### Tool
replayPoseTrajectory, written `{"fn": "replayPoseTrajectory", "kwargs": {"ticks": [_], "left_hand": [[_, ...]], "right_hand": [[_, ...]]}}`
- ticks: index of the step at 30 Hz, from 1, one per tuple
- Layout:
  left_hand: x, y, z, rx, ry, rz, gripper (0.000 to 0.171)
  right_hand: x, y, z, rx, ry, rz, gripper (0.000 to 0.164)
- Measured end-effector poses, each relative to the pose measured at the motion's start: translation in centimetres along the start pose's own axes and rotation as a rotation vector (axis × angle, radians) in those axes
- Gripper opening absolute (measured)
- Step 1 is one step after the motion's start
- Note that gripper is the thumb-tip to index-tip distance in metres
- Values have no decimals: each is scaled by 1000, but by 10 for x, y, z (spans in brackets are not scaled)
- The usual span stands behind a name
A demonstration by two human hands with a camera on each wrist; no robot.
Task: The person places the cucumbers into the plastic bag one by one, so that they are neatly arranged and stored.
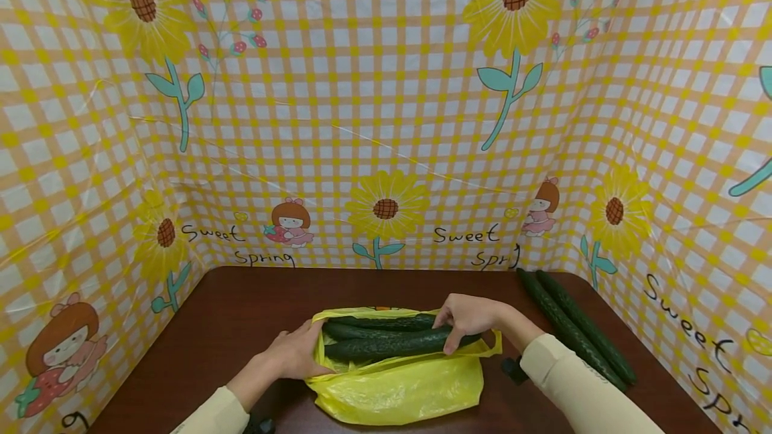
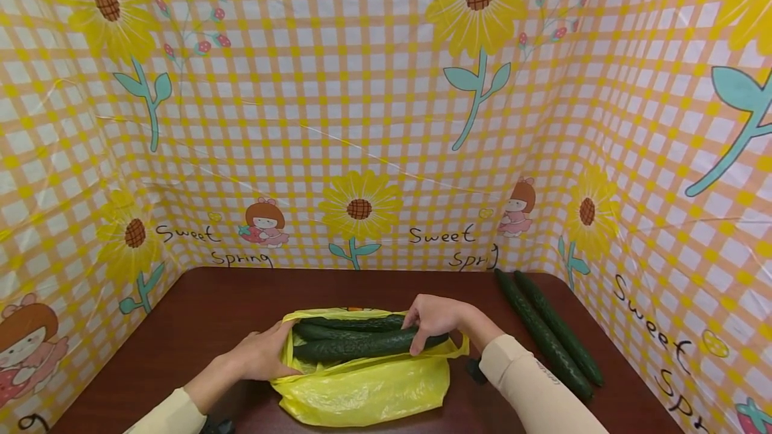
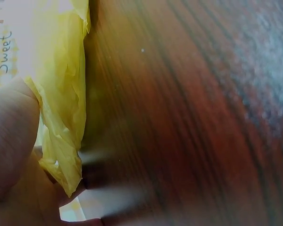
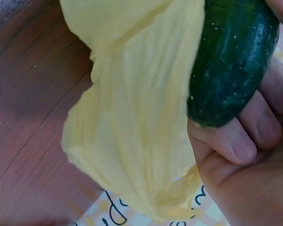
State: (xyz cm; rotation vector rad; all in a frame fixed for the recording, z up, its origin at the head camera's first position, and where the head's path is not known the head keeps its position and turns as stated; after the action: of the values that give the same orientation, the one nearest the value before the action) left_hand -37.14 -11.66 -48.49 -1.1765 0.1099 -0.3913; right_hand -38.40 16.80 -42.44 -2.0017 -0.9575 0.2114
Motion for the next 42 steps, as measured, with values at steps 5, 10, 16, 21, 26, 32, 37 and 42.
{"fn": "replayPoseTrajectory", "kwargs": {"ticks": [5, 10, 16, 21, 26, 32, 37, 42], "left_hand": [[-1, 1, -1, -7, -4, -3, 110], [-1, 1, 0, -19, 1, -3, 109], [0, 2, 1, -31, 0, -5, 108], [0, 2, 0, -26, -3, -5, 108], [0, 3, 0, -22, 13, 0, 107], [-1, 4, -1, -32, 12, -8, 107], [-2, 3, -2, -22, 2, -10, 106], [-1, 2, -3, -18, -9, -8, 106]], "right_hand": [[1, 0, 6, 36, 13, 29, 34], [8, 2, 8, 109, 73, 82, 35], [20, 2, 13, 214, 216, 158, 35], [26, 1, 21, 240, 277, 173, 42], [31, 8, 23, 144, 146, 146, 30], [37, 10, 33, -3, 82, 128, 29], [44, 10, 36, -30, 24, 118, 38], [48, 14, 41, -90, 8, 82, 46]]}}
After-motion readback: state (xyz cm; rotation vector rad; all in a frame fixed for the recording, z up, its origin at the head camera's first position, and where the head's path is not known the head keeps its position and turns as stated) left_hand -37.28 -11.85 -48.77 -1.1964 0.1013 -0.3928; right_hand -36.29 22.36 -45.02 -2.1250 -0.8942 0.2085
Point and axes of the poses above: each hand's wrist, its own x-axis away from the middle knuckle, its own y-axis out of the palm, z = x × y, the point moved 9 cm from there along -x, towards the middle knuckle, and after that the axes turned 2 degrees about x, right-handed, at the moved point
